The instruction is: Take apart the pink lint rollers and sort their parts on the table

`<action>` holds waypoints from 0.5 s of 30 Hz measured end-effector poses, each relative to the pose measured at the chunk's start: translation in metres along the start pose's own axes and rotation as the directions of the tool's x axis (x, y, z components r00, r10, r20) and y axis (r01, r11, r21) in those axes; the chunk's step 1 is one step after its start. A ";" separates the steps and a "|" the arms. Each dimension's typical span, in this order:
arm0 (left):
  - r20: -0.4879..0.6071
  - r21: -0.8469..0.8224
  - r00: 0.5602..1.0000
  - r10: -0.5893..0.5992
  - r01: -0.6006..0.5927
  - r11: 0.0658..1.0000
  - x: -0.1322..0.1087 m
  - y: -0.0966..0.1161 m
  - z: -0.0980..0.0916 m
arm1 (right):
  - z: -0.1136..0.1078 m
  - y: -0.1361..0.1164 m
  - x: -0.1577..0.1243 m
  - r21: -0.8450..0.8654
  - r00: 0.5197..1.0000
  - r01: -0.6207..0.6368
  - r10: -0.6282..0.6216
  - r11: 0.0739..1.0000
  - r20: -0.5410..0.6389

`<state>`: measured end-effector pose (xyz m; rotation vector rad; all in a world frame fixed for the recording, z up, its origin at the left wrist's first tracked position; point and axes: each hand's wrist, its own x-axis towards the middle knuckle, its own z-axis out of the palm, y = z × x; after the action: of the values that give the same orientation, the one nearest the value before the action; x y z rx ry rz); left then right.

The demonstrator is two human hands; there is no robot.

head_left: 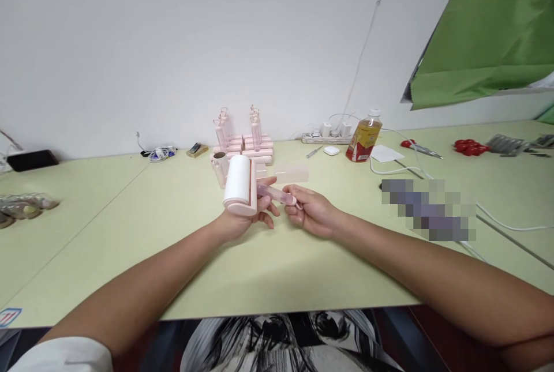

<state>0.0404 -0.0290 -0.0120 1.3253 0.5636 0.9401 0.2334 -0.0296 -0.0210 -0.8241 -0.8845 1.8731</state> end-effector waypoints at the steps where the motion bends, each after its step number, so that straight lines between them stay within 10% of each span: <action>1: -0.023 0.086 0.999 0.027 -0.025 0.996 0.000 -0.002 0.001 | 0.000 0.001 0.001 -0.086 1.000 0.017 -0.016 0.996 0.012; 4: -0.098 0.274 0.986 0.132 -0.101 0.956 0.002 -0.004 -0.001 | -0.014 -0.004 0.009 -0.529 0.960 0.216 -0.276 0.820 -0.036; 8: -0.177 0.397 0.959 0.221 -0.136 0.908 0.004 -0.005 -0.005 | -0.053 -0.026 0.028 -0.940 0.760 0.302 -0.636 0.158 0.138; 15: -0.205 0.467 0.965 0.167 -0.053 0.882 -0.002 -0.010 -0.002 | -0.074 -0.036 0.041 -0.990 0.853 0.060 -0.509 -0.126 0.117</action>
<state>0.0400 -0.0290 -0.0227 1.6919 0.9497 1.1135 0.2935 0.0384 -0.0378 -1.5325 -2.0883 0.2148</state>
